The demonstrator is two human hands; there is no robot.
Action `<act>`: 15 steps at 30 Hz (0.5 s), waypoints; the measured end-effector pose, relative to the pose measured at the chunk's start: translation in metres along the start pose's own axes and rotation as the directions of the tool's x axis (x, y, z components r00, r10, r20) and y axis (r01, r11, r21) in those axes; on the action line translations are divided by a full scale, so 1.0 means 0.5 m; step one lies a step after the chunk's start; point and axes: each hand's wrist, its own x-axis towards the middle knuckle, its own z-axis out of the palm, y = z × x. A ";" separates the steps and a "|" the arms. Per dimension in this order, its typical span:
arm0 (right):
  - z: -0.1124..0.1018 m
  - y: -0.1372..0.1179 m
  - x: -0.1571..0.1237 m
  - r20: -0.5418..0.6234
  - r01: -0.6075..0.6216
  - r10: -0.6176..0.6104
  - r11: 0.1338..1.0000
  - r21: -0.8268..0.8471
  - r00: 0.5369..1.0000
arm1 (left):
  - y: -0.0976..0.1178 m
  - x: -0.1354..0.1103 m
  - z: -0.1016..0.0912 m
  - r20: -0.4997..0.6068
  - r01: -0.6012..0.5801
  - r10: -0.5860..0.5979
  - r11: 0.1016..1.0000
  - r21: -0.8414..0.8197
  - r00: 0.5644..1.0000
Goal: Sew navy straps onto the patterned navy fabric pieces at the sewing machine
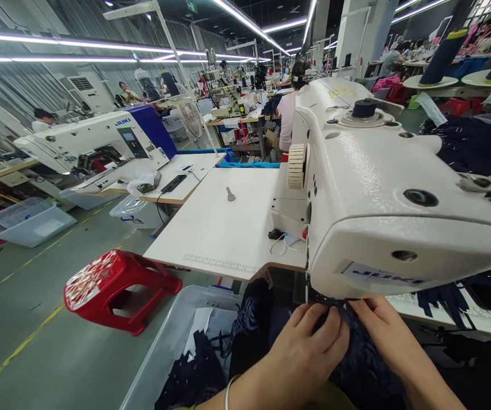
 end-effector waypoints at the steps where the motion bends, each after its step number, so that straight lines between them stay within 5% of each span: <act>1: -0.003 -0.001 0.005 -0.004 0.016 -0.016 0.999 -0.049 1.000 | 0.004 0.002 0.000 0.001 0.001 -0.001 1.000 0.018 1.000; 7: -0.022 -0.003 0.056 0.114 0.218 -0.191 0.917 -0.335 0.975 | 0.029 0.007 0.013 -0.022 0.013 -0.010 0.984 0.177 1.000; 15: 0.001 -0.009 0.086 0.022 0.398 -0.432 0.808 -0.434 0.902 | 0.039 0.017 0.029 -0.085 0.086 -0.069 0.974 0.211 0.994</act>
